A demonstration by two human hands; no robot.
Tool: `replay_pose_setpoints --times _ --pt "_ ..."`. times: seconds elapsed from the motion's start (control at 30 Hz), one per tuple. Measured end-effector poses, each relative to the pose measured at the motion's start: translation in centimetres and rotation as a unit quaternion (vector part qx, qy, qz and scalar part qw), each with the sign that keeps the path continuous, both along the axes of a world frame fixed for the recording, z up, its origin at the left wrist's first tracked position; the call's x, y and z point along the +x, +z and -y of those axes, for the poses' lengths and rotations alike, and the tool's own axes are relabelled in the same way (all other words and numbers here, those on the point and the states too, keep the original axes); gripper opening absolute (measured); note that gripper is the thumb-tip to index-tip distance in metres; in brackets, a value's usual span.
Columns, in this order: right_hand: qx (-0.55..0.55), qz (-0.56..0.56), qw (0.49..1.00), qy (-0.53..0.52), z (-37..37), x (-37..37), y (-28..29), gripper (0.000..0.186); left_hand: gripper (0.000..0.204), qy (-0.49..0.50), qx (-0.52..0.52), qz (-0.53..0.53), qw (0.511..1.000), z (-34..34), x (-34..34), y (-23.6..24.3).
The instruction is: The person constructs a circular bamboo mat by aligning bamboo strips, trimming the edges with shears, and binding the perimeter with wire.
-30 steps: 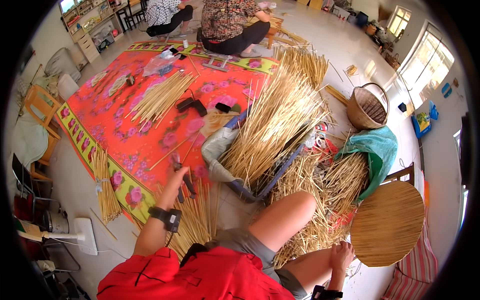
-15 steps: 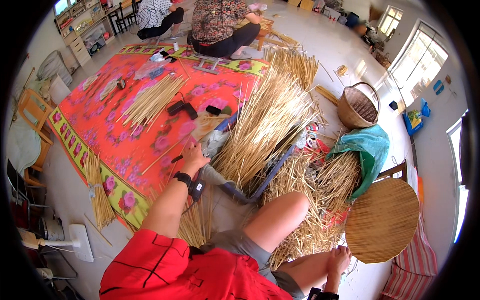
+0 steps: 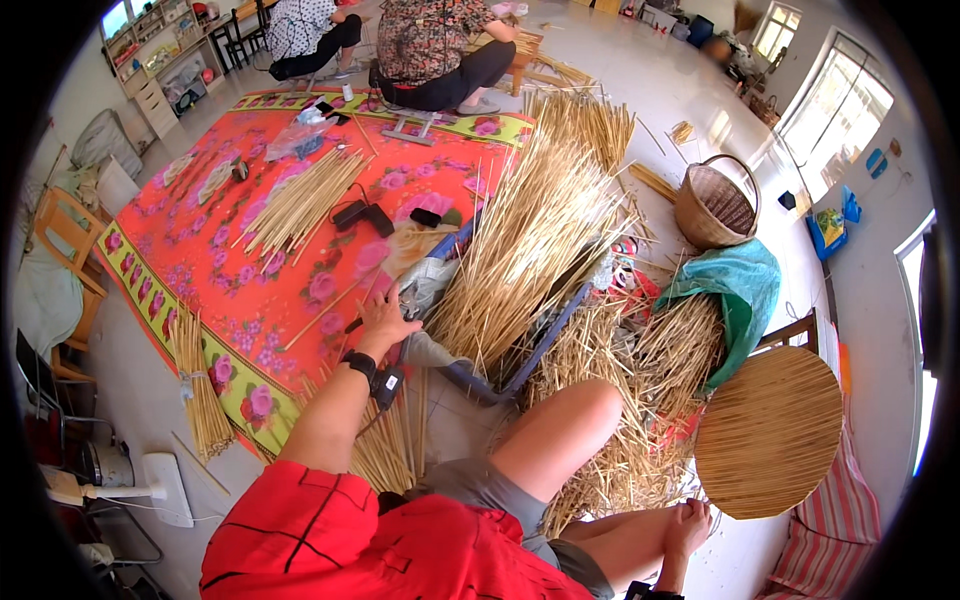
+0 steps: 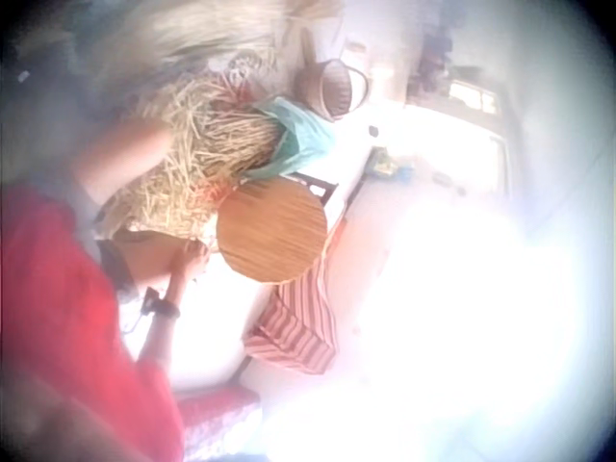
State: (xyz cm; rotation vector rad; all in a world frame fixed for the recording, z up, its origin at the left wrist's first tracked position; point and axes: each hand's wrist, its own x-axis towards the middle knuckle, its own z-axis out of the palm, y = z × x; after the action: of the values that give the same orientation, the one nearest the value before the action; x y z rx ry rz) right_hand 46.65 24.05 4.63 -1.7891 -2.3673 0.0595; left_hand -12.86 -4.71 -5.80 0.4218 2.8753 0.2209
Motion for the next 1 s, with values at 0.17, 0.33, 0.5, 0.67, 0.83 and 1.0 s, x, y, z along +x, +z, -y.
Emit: replay_pose_setpoints --times 0.17,0.33,0.5,0.67,0.83,1.0 --pt "-0.004 0.006 1.000 -0.008 0.2 -0.9 0.6 0.021 0.109 -0.006 0.010 -0.001 1.000 0.3 0.3 0.0" --pt "-0.012 -0.003 1.000 -0.007 0.2 -0.8 0.6 0.023 0.109 0.032 0.007 0.033 0.999 0.7 0.1 0.2" --pt "-0.032 -0.014 0.999 0.002 -0.4 0.0 0.1 0.028 0.108 0.071 0.073 0.052 0.993 2.3 -0.2 0.4" --pt "-0.065 -0.184 0.978 0.071 0.3 -5.3 3.5 0.036 0.088 -0.009 0.503 0.121 0.856 0.7 4.0 3.3" --pt "-0.480 -0.468 0.707 0.227 4.5 -19.2 8.0 0.038 0.075 -0.186 0.513 0.172 0.820 -6.0 13.5 15.5" --pt "-0.519 -0.615 0.562 0.192 7.4 -25.9 6.5 0.035 0.073 -0.351 0.439 -0.049 0.826 -10.4 18.9 18.6"
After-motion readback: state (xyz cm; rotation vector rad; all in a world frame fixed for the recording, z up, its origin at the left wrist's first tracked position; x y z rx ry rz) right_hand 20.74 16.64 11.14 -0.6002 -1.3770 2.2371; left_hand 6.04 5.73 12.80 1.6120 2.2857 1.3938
